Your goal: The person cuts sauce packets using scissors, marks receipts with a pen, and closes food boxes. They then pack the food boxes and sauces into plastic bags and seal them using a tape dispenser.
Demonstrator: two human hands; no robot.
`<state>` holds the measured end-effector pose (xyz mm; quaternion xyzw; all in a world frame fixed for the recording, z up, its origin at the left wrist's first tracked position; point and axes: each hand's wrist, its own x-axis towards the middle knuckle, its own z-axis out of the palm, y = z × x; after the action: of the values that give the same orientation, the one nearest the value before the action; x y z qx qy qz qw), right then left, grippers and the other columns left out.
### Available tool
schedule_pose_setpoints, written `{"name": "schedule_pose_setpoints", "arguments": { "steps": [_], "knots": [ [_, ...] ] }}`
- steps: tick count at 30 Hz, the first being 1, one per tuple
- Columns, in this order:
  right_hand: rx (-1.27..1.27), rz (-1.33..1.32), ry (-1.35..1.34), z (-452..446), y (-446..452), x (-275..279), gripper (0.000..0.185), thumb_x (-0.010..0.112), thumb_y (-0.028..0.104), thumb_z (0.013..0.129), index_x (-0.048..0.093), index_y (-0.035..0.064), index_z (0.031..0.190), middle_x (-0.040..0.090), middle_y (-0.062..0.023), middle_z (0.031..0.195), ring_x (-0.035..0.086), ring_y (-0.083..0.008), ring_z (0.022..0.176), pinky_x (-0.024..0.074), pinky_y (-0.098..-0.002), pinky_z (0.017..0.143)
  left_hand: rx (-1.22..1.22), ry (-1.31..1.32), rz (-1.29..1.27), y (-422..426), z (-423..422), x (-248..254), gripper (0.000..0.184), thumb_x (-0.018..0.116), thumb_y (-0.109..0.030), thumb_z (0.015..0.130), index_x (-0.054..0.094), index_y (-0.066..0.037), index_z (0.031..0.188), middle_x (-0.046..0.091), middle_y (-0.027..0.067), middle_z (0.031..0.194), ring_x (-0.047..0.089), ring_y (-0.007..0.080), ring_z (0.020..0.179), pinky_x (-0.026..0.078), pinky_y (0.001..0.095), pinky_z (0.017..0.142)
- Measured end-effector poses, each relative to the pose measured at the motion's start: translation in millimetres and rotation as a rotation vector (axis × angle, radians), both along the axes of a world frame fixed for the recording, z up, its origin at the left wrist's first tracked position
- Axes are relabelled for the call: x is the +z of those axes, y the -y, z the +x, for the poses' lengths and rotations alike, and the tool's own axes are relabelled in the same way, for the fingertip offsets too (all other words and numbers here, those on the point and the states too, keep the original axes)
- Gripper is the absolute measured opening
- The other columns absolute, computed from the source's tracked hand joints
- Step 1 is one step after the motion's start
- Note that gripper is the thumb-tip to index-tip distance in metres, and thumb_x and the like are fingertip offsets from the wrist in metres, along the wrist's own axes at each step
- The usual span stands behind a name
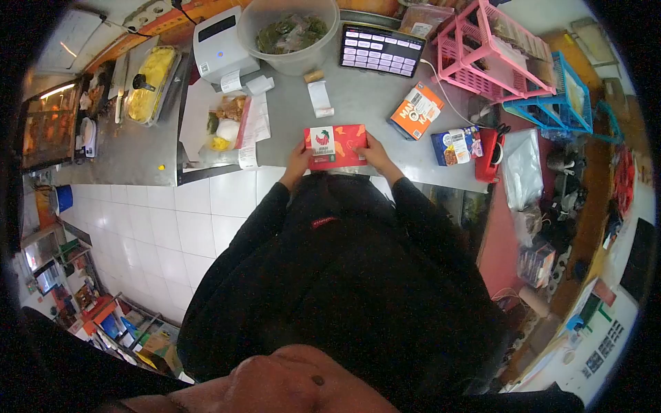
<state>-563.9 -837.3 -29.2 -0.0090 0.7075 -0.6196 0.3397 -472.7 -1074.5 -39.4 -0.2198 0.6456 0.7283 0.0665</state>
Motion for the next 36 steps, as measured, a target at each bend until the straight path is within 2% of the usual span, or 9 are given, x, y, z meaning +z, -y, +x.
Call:
{"name": "schedule_pose_setpoints", "arguments": {
  "steps": [6,10,12,15,16,20,25,29,36],
  "knots": [
    [-0.097,0.264,0.026,-8.1,-8.1,47.7,0.050,0.063,0.042,0.084,0.064,-0.0005,0.109,0.064,-0.0036,0.087,0.056,-0.0091,0.079,0.0436,-0.0242,0.066,0.064,0.295,0.035,27.3,-13.7,23.9,0.050,0.063,-0.047,0.084,0.065,0.001,0.093,0.060,0.0034,0.080,0.055,0.0124,0.070,0.042,0.0253,0.062],
    [-0.010,0.248,0.158,-11.4,-13.9,29.0,0.053,0.057,0.048,0.087,0.061,0.0036,0.116,0.063,-0.0065,0.100,0.056,-0.0147,0.088,0.0462,-0.0318,0.076,0.015,0.356,0.077,30.7,-21.8,21.3,0.043,0.056,-0.043,0.090,0.065,0.000,0.087,0.059,0.0082,0.071,0.057,0.0213,0.060,0.044,0.0317,0.056],
    [-0.001,0.207,0.177,-7.5,-13.6,13.0,0.051,0.056,0.045,0.088,0.061,0.0024,0.116,0.063,-0.0084,0.100,0.057,-0.0162,0.090,0.0465,-0.0325,0.077,-0.148,-0.119,-0.259,28.8,-16.3,-36.3,0.040,0.050,-0.037,0.093,0.064,0.000,0.089,0.060,0.0146,0.071,0.058,0.0294,0.060,0.046,0.0386,0.058],
    [-0.047,0.254,-0.059,3.4,1.6,-4.6,0.039,0.049,0.036,0.092,0.066,0.0021,0.104,0.066,-0.0127,0.085,0.061,-0.0226,0.080,0.0471,-0.0338,0.072,-0.358,-0.066,-0.746,24.2,-24.8,-57.3,0.037,0.045,-0.032,0.095,0.063,0.000,0.101,0.063,0.0210,0.085,0.059,0.0372,0.075,0.047,0.0443,0.071],
    [0.028,0.479,-0.126,0.3,7.5,-18.9,0.044,0.043,0.039,0.095,0.061,0.0017,0.111,0.063,-0.0203,0.096,0.061,-0.0343,0.087,0.0481,-0.0419,0.077,-0.422,0.085,-0.905,19.5,-28.2,-53.2,0.037,0.045,-0.030,0.095,0.063,0.000,0.107,0.064,0.0226,0.092,0.060,0.0391,0.081,0.046,0.0455,0.077],
    [-0.027,0.892,-0.417,31.5,27.6,-9.4,0.052,0.036,0.041,0.097,0.046,-0.0001,0.128,0.051,-0.0225,0.110,0.057,-0.0414,0.094,0.0485,-0.0450,0.081,-0.161,0.076,-0.876,-6.8,-11.8,-37.6,0.046,0.040,-0.035,0.097,0.051,0.001,0.124,0.055,0.0269,0.113,0.052,0.0434,0.103,0.042,0.0475,0.088],
    [0.102,0.842,-0.717,20.2,22.6,14.0,0.073,0.058,0.044,0.084,0.027,0.0130,0.144,0.035,-0.0196,0.136,0.040,-0.0403,0.122,0.0372,-0.0586,0.093,-0.258,-0.459,-1.068,16.1,-23.7,-9.8,0.062,0.050,-0.041,0.091,0.038,-0.002,0.138,0.030,0.0257,0.140,0.031,0.0417,0.129,0.033,0.0504,0.101],
    [0.726,0.774,-0.900,13.8,24.7,48.0,0.107,0.080,0.041,0.061,0.018,0.0243,0.147,0.019,-0.0156,0.149,0.018,-0.0382,0.138,0.0228,-0.0680,0.100,-0.987,-0.647,-1.040,35.1,-39.3,36.1,0.072,0.066,-0.037,0.080,0.034,-0.022,0.143,0.020,0.0229,0.147,0.026,0.0433,0.131,0.029,0.0515,0.105],
    [0.778,0.649,-0.918,10.0,23.2,49.7,0.092,0.080,0.025,0.064,0.032,0.0343,0.142,0.012,-0.0164,0.152,0.015,-0.0414,0.138,0.0228,-0.0514,0.111,-1.160,-0.624,-1.001,33.8,-41.1,21.0,0.062,0.070,-0.033,0.077,0.045,-0.042,0.133,0.013,0.0163,0.152,0.011,0.0537,0.133,0.030,0.0551,0.105]
  ]
}}
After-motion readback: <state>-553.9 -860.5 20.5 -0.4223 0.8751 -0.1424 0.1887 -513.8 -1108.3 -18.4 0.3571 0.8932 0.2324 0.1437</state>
